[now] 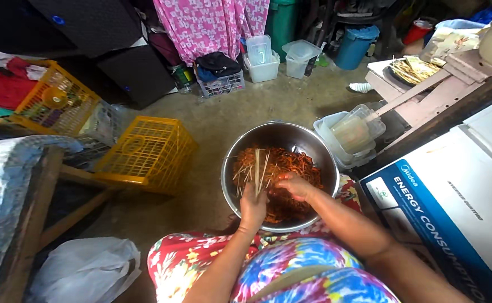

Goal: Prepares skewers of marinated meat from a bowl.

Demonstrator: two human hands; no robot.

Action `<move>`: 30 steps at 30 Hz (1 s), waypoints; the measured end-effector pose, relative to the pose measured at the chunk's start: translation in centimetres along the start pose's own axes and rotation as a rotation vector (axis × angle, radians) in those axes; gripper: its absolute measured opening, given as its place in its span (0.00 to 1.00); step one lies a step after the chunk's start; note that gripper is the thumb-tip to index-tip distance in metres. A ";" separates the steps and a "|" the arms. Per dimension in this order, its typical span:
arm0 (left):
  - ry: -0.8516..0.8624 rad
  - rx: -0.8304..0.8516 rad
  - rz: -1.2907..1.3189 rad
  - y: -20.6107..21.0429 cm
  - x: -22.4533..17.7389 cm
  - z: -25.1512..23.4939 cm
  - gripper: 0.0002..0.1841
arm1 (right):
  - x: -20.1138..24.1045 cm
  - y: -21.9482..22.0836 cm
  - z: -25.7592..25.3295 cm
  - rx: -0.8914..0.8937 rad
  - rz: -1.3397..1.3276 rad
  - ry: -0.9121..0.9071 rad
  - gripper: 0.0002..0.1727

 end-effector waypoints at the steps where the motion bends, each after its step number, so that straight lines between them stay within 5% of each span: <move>1: -0.002 0.003 0.000 0.0 0.0 0.0 0.12 | 0.0 0.0 0.0 -0.009 0.006 -0.007 0.06; 7: 0.000 0.009 0.005 0.1 0.0 0.0 0.13 | 0.3 0.1 0.2 -0.046 0.059 -0.019 0.12; 12: -0.003 -0.015 0.020 0.0 0.1 0.0 0.12 | 0.5 -1.4 0.3 -0.049 0.546 -0.098 0.10; 15: -0.009 -0.008 0.023 -0.1 -0.1 0.0 0.14 | 1.2 -2.7 0.4 -0.225 0.590 -0.170 0.11; 20: 0.039 0.004 0.107 -0.1 -0.2 0.3 0.13 | 0.6 -3.3 -1.0 -0.126 0.544 -0.195 0.33; 23: 0.092 -0.047 0.138 -0.2 0.0 0.5 0.13 | 0.6 -2.8 -1.2 -0.069 0.687 -0.156 0.19; 25: 0.092 -0.106 0.129 -0.3 0.1 0.4 0.12 | 1.0 -3.1 -0.9 -0.130 0.600 -0.137 0.15; 30: 0.067 -0.039 0.075 -0.1 0.1 0.3 0.13 | 1.5 -4.6 -0.8 -0.384 -0.334 -0.110 0.12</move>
Point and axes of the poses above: each hand's wrist, its own z-axis away from the middle knuckle, its own y-axis out of the palm, x = y × z, the point moved 3 cm from there along -z, towards the middle knuckle, and after that the axes turned 5 degrees about -x, right-handed, at the moved point
